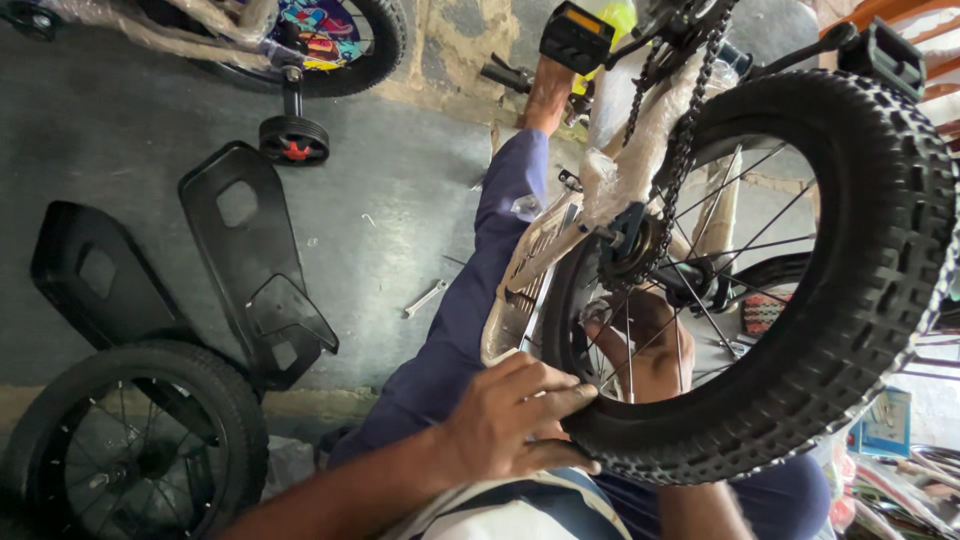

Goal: The person assembles a bicycle wheel and attaches components like a training wheel and chain by hand and using tools.

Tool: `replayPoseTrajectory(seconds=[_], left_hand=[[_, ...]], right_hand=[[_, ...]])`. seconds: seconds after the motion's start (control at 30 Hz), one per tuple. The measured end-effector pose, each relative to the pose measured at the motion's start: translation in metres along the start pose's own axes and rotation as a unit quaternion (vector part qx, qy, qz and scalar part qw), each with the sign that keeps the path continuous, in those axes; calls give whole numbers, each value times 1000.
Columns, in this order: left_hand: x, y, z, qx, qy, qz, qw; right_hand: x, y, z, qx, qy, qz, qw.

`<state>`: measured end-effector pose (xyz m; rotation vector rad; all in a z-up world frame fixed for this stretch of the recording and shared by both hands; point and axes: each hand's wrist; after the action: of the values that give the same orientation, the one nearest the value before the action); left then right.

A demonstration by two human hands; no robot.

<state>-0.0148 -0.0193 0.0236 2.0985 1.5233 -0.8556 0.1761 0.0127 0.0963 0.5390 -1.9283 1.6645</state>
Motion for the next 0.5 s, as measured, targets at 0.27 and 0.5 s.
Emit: replayPoseTrajectory(seconds=[0.27,0.5], left_hand=[[41,-8,0,96,-23,-104,990],[13,5,-5,43,27,-71,996]], right_hand=[[-63,-8,-6,129,4,-149,980],[-78,-10,-2,-1,71,-197,978]])
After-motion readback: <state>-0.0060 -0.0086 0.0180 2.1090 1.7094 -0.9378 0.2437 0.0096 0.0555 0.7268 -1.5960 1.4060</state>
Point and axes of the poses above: each hand's wrist, its own z-axis away from the middle knuckle, its own y-axis out of the palm, x = y × z, and after that the axes turned 8 degrees about z, right-handed
